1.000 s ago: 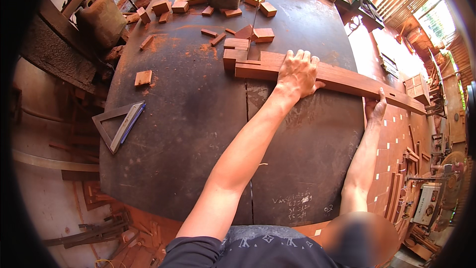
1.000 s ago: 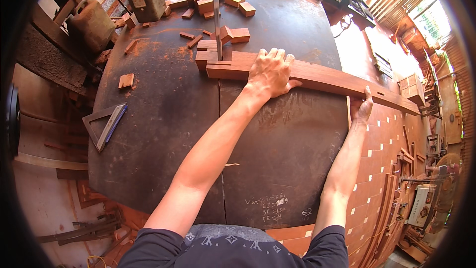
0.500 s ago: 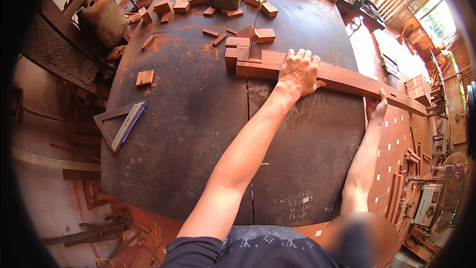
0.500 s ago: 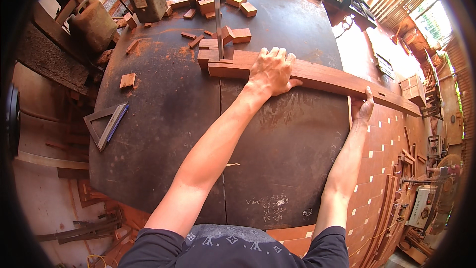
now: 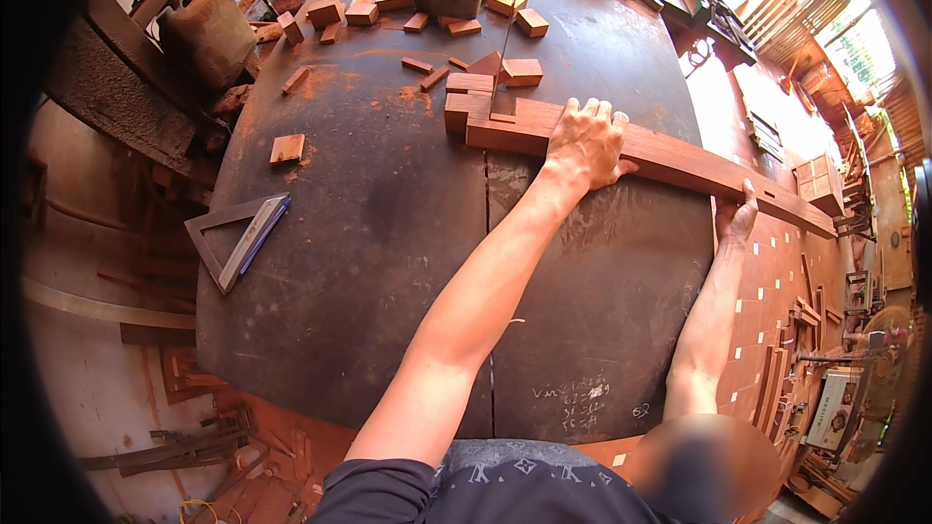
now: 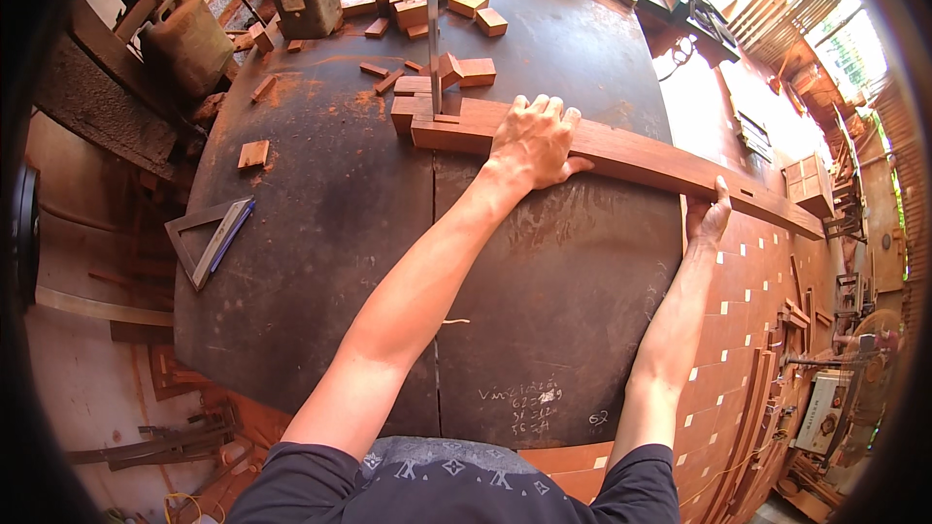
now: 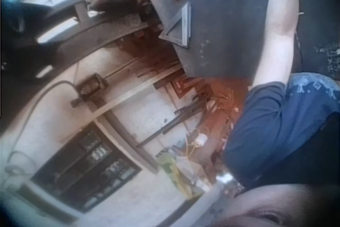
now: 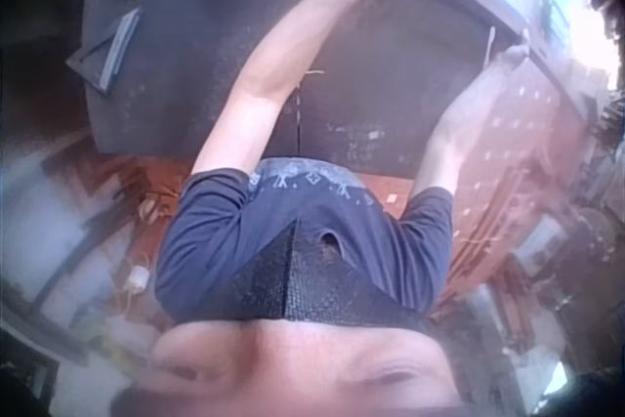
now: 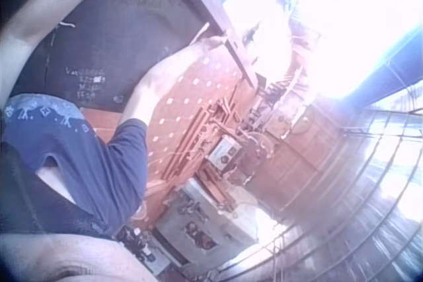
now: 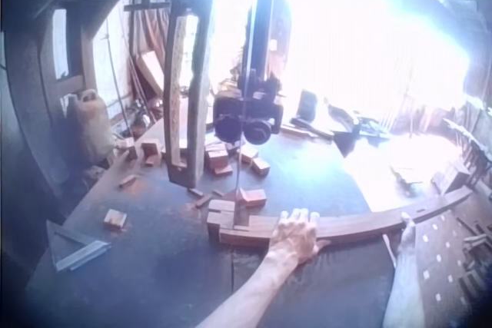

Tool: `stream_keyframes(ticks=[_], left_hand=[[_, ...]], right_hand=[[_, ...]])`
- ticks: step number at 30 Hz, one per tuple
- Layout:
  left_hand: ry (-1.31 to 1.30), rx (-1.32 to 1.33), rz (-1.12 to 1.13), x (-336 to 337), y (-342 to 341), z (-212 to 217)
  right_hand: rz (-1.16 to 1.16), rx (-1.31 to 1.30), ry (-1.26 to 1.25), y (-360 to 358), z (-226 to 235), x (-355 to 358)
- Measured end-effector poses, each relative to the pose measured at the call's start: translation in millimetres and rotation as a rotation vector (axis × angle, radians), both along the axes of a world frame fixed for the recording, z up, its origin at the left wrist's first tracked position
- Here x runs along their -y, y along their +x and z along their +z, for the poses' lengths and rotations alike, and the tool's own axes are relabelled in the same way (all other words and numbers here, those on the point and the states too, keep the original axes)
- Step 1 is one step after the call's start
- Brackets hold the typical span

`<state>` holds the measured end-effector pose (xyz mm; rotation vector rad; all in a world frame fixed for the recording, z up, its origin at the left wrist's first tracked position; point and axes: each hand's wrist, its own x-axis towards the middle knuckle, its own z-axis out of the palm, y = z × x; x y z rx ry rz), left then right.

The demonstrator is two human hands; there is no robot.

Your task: The person measures and marks a wooden plank with a set square and pencil, then cuts it using a band saw. The person repeats this process for multiple planks, stacking the cut pieces on the floor.

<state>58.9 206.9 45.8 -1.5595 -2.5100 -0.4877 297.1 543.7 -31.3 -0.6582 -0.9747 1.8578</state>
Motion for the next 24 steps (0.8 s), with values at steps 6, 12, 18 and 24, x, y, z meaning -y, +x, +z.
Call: stream_keyframes(ticks=[6, 12, 18, 24], left_hand=[[0.022, 0.011, 0.03, 7, 14, 0], [0.047, -0.015, 0.122, 24, 71, -4], [-0.164, 0.086, 0.19, 38, 105, 12], [-0.315, 0.195, 0.063, 30, 118, 35]], right_hand=[[-0.049, 0.041, -0.026, -3, 0, 2], [-0.076, 0.125, 0.01, 0, 2, 10], [-0.153, 0.394, 0.005, -26, -3, 22], [-0.559, 0.748, 0.403, -13, 36, 110]])
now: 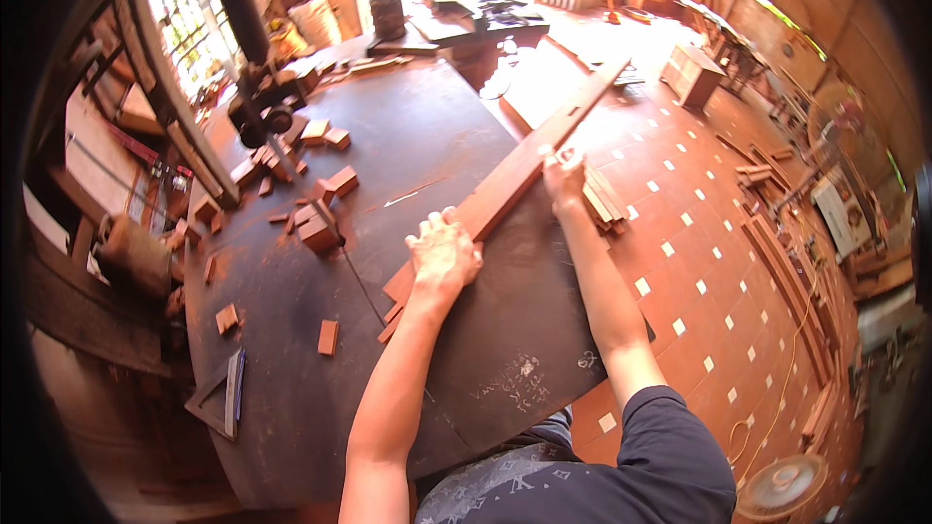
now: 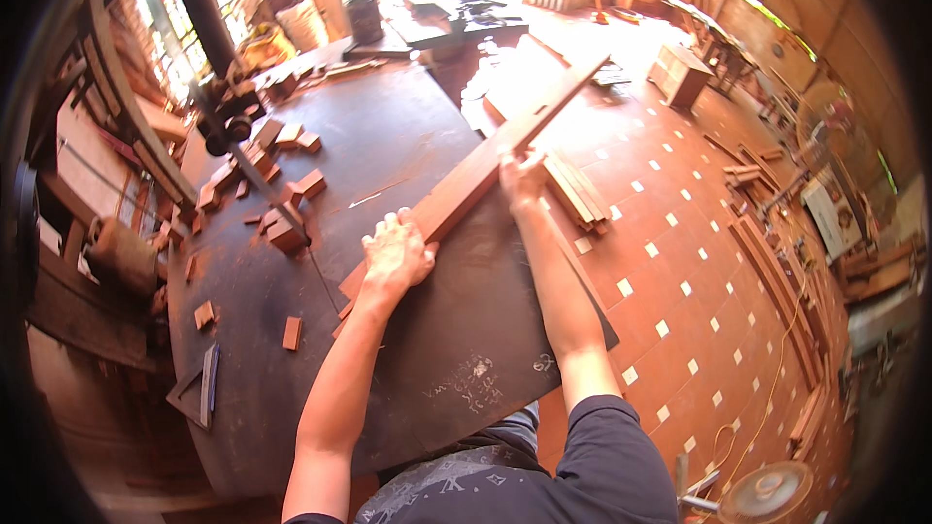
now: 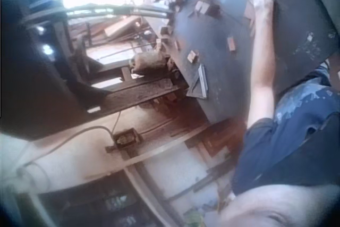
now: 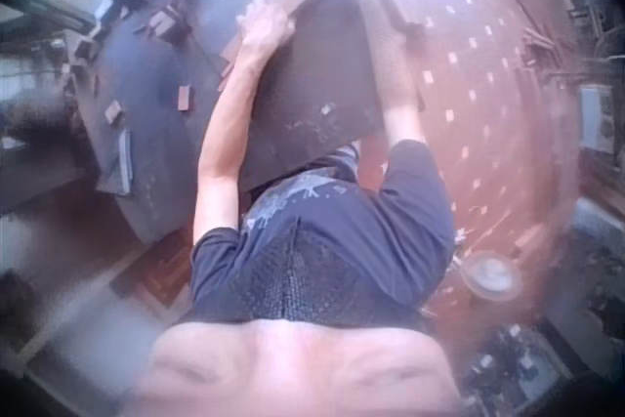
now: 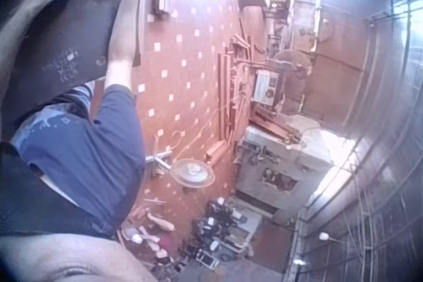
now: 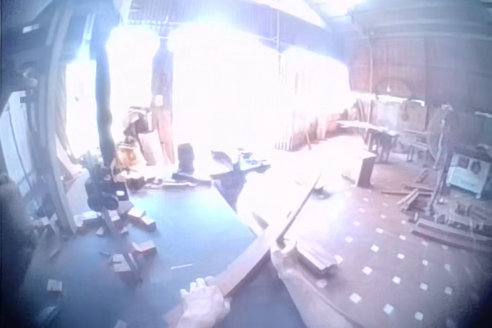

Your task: The person measures and marks a wooden plank with a set square and pencil, then cuts it using a band saw. The person repeats this process for multiple planks, stacking the cut pieces on the floor.

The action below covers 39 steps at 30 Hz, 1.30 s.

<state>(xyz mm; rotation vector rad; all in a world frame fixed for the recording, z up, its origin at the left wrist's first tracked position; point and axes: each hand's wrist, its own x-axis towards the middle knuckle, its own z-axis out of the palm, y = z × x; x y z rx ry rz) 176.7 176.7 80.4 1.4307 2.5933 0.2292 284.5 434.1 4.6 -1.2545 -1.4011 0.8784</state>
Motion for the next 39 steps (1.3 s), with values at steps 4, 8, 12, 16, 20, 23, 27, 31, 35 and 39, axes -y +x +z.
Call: stream_keyframes(ticks=[4, 8, 12, 16, 20, 23, 27, 31, 35, 39], left_hand=[[-0.021, -0.026, 0.046, 12, -8, 3], [-0.091, 0.009, -0.01, 4, -7, 15], [-0.14, 0.015, -0.09, 2, -16, 21], [-0.137, -0.003, -0.082, 2, -2, 32], [-0.123, -0.035, -0.07, 1, 13, 37], [-0.12, -0.083, -0.085, -5, 14, 37], [-0.177, -0.087, -0.044, -6, 16, 45], [-0.168, -0.12, -0.007, -5, 27, 49], [-0.104, -0.152, 0.042, -6, 41, 48], [-0.088, 0.012, 0.202, -15, 72, 65]], right_hand=[[0.408, -0.223, -0.067, 8, 10, 117], [0.661, -0.206, -0.466, 51, 19, 227], [0.878, -0.412, -0.789, 52, 24, 279], [0.985, -0.519, -0.803, 23, 18, 314], [1.061, -0.927, -0.927, -3, 11, 330], [1.004, -1.082, -0.974, -19, 1, 334], [0.859, -1.349, -0.898, -36, 18, 349], [0.747, -1.407, -0.861, -25, 36, 356], [0.748, -1.384, -0.851, -8, 46, 352], [0.591, -1.182, -0.938, 32, 67, 344]])
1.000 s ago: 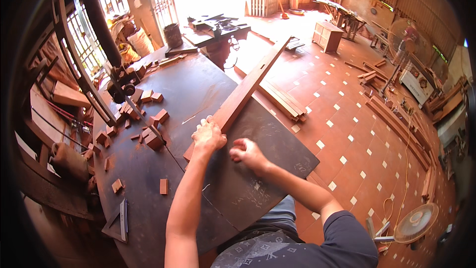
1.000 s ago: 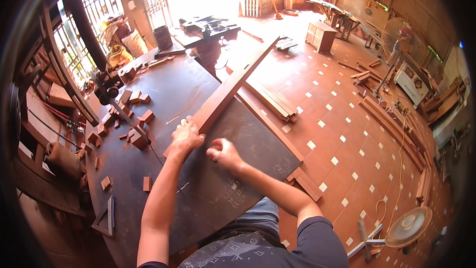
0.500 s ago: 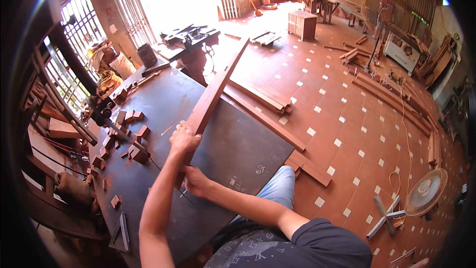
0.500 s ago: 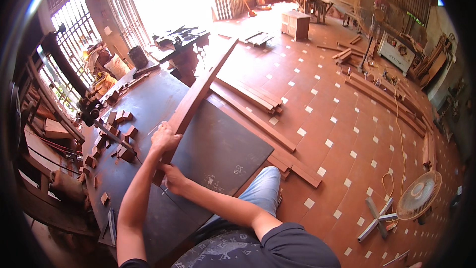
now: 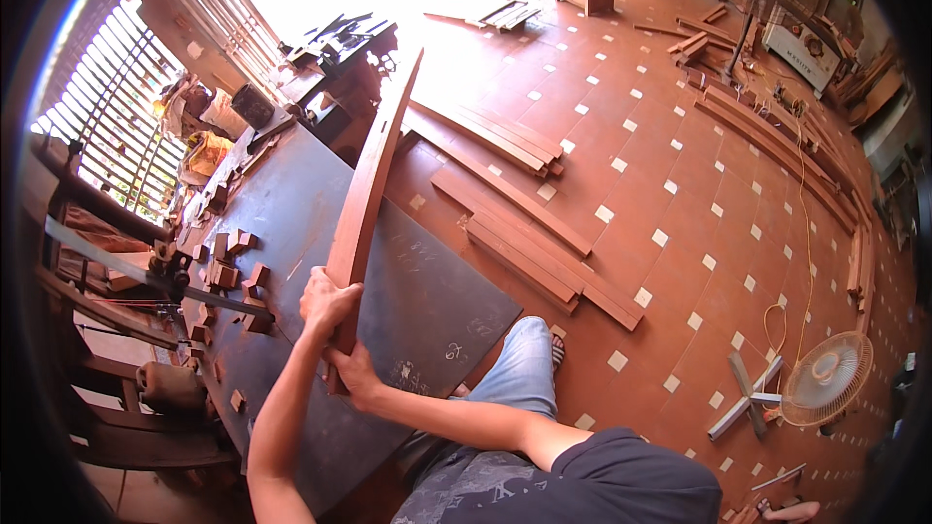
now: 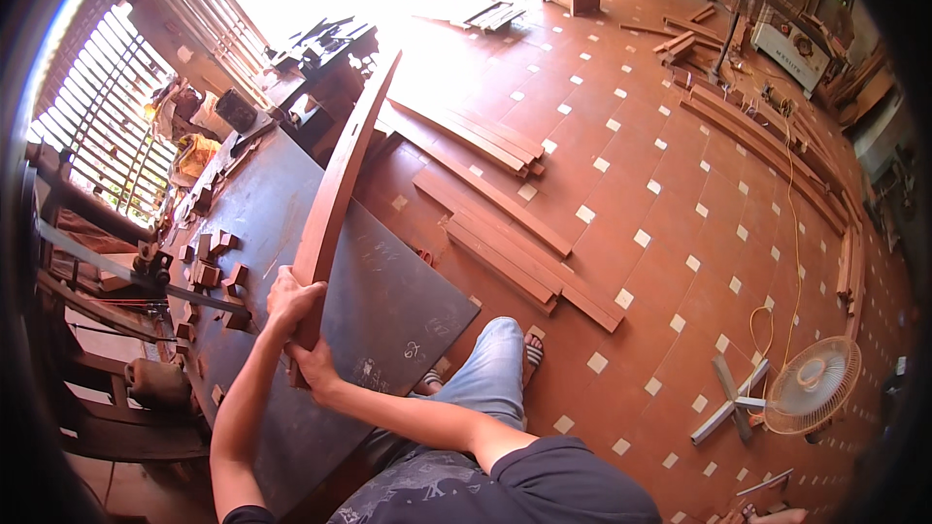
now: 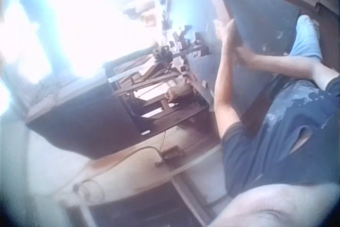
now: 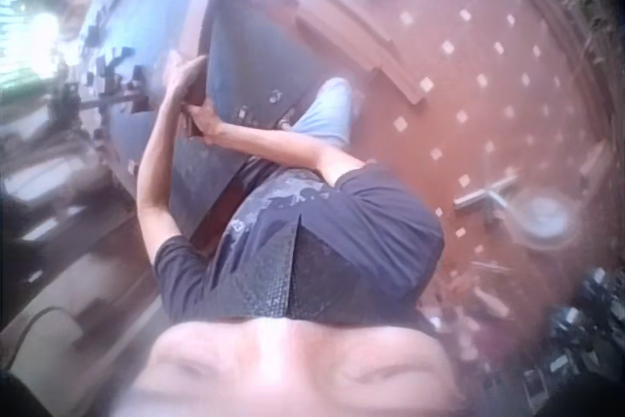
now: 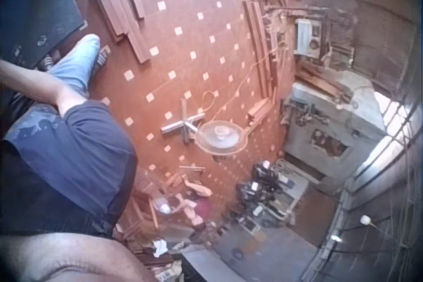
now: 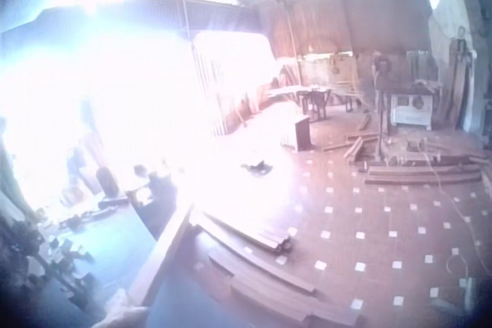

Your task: The person measures and marks a wooden plank with a set square and pencil, then cuts it using a band saw. The person repeats this process for multiple planks, stacking the cut pieces on the floor.

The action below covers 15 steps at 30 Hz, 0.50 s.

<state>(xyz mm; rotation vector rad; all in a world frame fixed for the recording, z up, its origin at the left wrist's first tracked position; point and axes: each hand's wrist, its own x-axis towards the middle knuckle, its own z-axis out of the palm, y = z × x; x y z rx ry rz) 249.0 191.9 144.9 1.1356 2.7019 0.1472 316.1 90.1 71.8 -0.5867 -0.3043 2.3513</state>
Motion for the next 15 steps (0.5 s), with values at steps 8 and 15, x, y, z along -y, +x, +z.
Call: stream_keyframes(ticks=[8, 15], left_hand=[[0.28, 0.541, 0.186, -29, 57, 8], [0.469, 1.02, 0.351, -46, 125, -17]], right_hand=[[0.015, 0.56, 0.198, 118, 61, -64], [0.098, 0.828, 0.402, 198, 68, -95]])
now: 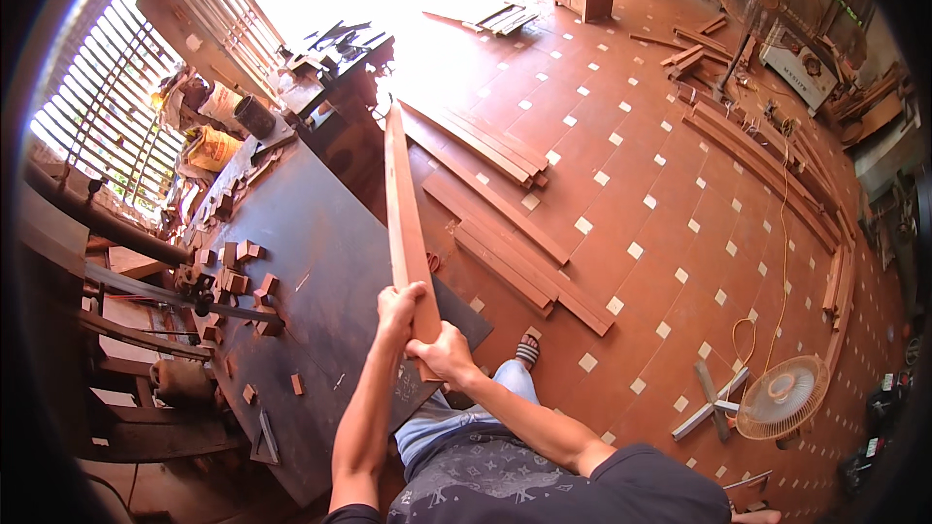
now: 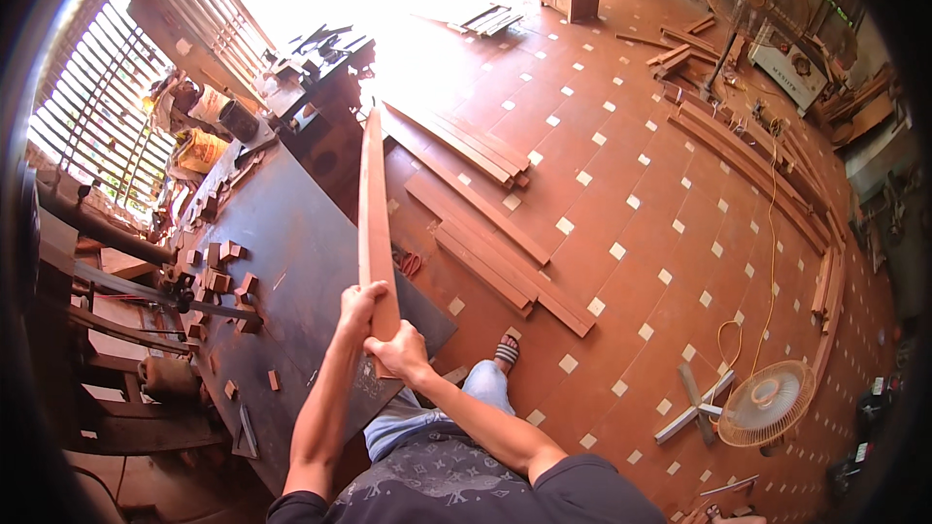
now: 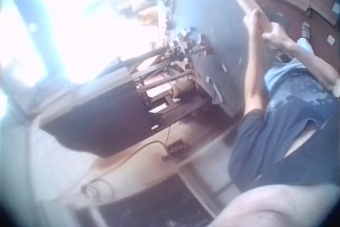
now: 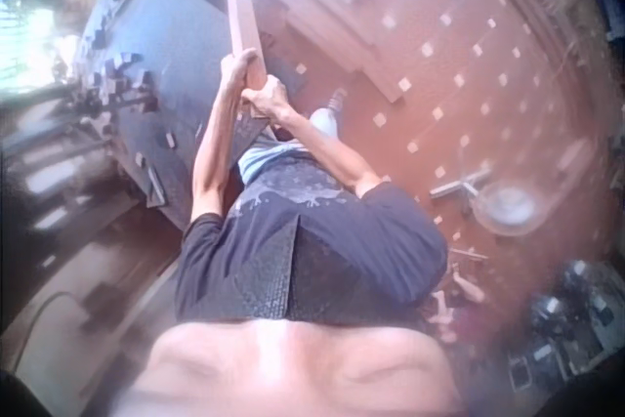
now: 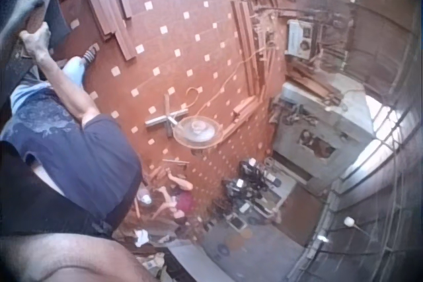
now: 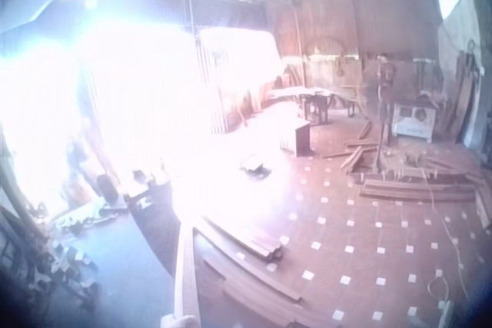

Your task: The person measures and marks a wooden plank with a set square and pencil, then cuts it using a band saw. The person repeats this process for multiple planks, stacking the cut pieces on the floor.

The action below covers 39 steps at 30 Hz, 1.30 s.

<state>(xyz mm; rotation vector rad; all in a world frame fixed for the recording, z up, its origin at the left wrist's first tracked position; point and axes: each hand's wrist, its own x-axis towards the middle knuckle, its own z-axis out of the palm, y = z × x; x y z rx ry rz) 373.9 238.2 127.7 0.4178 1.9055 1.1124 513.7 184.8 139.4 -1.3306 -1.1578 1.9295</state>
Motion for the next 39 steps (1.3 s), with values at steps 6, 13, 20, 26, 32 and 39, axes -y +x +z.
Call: stream_keyframes(ticks=[6, 13, 20, 26, 32, 39], left_hand=[[-0.153, 0.029, -0.098, -17, 61, -30], [-0.244, 0.055, -0.262, -52, 156, -76], [-0.375, 0.409, -0.545, -93, 276, -74], [-0.382, 0.396, -0.663, -161, 357, -100], [-0.469, 0.265, -0.575, -279, 410, -100], [-0.455, 0.331, -0.377, -469, 474, -192]], right_hand=[[-0.099, 0.027, -0.077, 63, 8, -7], [-0.295, -0.059, -0.148, 137, -9, -21], [-0.443, 0.106, -0.173, 239, 0, -53], [-0.47, 0.293, -0.241, 301, -7, -119], [-0.498, 0.258, -0.25, 354, -46, -237], [-0.324, 0.334, -0.221, 424, -99, -451]])
